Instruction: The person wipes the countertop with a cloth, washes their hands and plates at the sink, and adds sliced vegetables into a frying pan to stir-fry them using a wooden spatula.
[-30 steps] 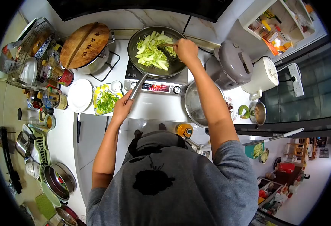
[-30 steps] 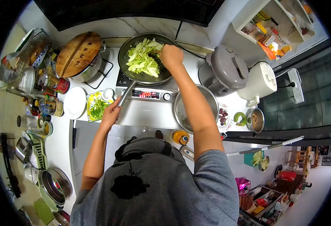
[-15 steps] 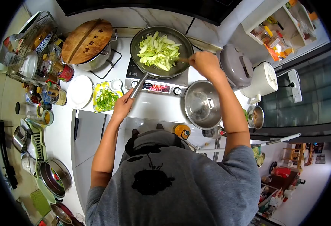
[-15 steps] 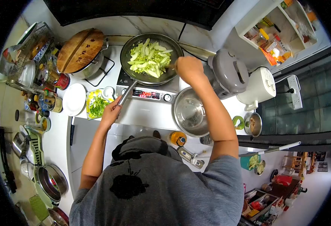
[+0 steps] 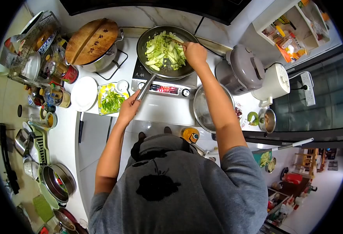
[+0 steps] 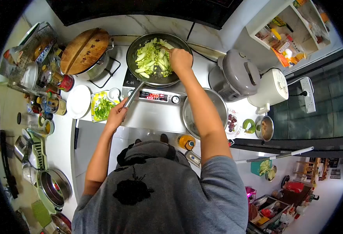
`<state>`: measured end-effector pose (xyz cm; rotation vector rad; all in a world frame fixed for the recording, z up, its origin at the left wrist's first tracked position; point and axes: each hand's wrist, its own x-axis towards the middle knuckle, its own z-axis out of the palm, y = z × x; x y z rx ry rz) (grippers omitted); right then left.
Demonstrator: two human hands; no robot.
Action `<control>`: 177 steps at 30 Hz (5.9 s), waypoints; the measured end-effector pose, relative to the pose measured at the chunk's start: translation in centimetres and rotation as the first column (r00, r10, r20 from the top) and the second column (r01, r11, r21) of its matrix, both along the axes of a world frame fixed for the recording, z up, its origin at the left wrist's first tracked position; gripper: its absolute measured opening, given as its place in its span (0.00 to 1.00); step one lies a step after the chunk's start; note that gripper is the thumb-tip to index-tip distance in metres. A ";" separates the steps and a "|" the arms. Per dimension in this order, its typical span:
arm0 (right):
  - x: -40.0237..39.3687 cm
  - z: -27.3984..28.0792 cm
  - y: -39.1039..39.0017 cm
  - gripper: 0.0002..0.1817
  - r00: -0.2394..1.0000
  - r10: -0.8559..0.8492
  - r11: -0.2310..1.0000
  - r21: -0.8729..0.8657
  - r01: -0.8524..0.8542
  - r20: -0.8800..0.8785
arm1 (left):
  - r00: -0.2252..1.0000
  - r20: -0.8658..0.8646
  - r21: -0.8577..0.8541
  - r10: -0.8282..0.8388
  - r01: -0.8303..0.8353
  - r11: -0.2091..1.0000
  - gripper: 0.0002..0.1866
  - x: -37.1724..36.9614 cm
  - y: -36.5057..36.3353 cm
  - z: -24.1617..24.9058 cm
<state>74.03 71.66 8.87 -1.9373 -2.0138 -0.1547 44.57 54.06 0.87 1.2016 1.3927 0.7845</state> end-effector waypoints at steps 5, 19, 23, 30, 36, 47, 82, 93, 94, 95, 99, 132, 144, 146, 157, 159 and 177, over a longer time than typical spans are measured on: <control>0.1 0.1 -2.4 0.14 0.976 0.102 0.976 -0.208 -0.061 0.193 | 1.000 -0.003 -0.037 0.003 -0.003 0.999 0.26 -0.3 0.1 0.5; -4.9 -0.6 -1.2 0.13 0.997 0.065 0.993 -0.102 -0.061 0.040 | 0.999 0.049 -0.049 0.001 0.001 0.999 0.26 -0.2 0.2 0.2; -3.9 3.1 -0.2 0.13 0.999 -0.047 0.999 -0.012 0.047 0.026 | 0.999 0.050 -0.018 -0.006 0.007 1.000 0.26 -0.3 0.2 0.0; -2.0 -1.0 0.1 0.12 0.981 0.115 0.988 -0.119 -0.098 0.153 | 0.999 0.038 -0.034 -0.005 0.006 0.999 0.26 -0.4 0.3 -0.1; 1.4 5.9 -6.0 0.11 0.962 0.140 0.972 -0.216 -0.088 0.236 | 0.999 0.041 -0.043 0.001 0.001 0.999 0.26 -0.1 0.1 0.9; 1.4 1.1 -3.0 0.12 0.959 0.083 0.990 -0.132 -0.048 0.270 | 0.998 0.064 -0.034 0.006 -0.004 0.999 0.26 -0.1 0.1 0.8; 4.3 9.3 -7.4 0.10 0.939 0.244 0.924 -0.352 -0.149 0.243 | 0.996 0.088 -0.041 0.017 -0.014 0.999 0.26 -0.1 0.3 -0.2; -1.1 1.6 -2.1 0.13 0.994 0.023 0.997 -0.073 -0.030 -0.104 | 0.998 0.057 -0.048 0.007 -0.004 0.999 0.26 -0.1 0.1 0.5; -1.2 2.2 -2.2 0.13 0.993 0.018 0.999 -0.030 -0.022 -0.117 | 0.999 0.051 -0.048 0.013 -0.010 0.999 0.26 -0.1 0.0 0.5; -1.3 2.1 -2.0 0.13 0.992 0.013 1.000 0.000 -0.013 -0.124 | 0.999 0.045 -0.050 0.018 -0.016 0.999 0.26 0.0 0.0 0.6; -1.0 -1.5 -0.5 0.11 0.998 0.056 0.998 -0.033 -0.057 -0.013 | 0.999 0.048 -0.036 0.014 -0.013 0.999 0.26 -0.1 0.0 0.2; 2.6 0.5 -5.0 0.12 0.992 0.083 0.977 -0.203 -0.063 0.092 | 0.997 0.076 -0.031 0.013 -0.011 0.999 0.26 -0.2 0.2 -0.3; -2.6 0.1 -4.8 0.15 0.988 0.092 0.986 -0.125 -0.107 -0.124 | 0.993 0.120 -0.072 0.013 -0.005 0.997 0.26 -0.2 0.2 -0.1; -2.5 -0.1 -3.0 0.14 0.994 -0.005 0.992 -0.123 -0.009 -0.106 | 0.995 0.097 -0.048 -0.002 0.006 0.999 0.26 -0.3 0.1 -0.1; -0.3 -0.1 -4.3 0.14 0.979 0.171 0.983 -0.090 -0.161 0.113 | 0.996 0.088 -0.045 0.011 -0.007 0.999 0.26 -0.3 0.2 -0.5; 1.2 1.4 -5.5 0.14 0.966 0.178 0.980 -0.121 -0.157 0.186 | 0.995 0.098 -0.044 0.006 -0.001 0.999 0.26 -0.3 0.2 -0.5; 0.7 -0.7 -2.0 0.11 0.999 0.004 1.000 -0.024 -0.005 -0.036 | 0.996 0.087 -0.069 0.015 -0.009 0.998 0.26 0.1 0.1 0.7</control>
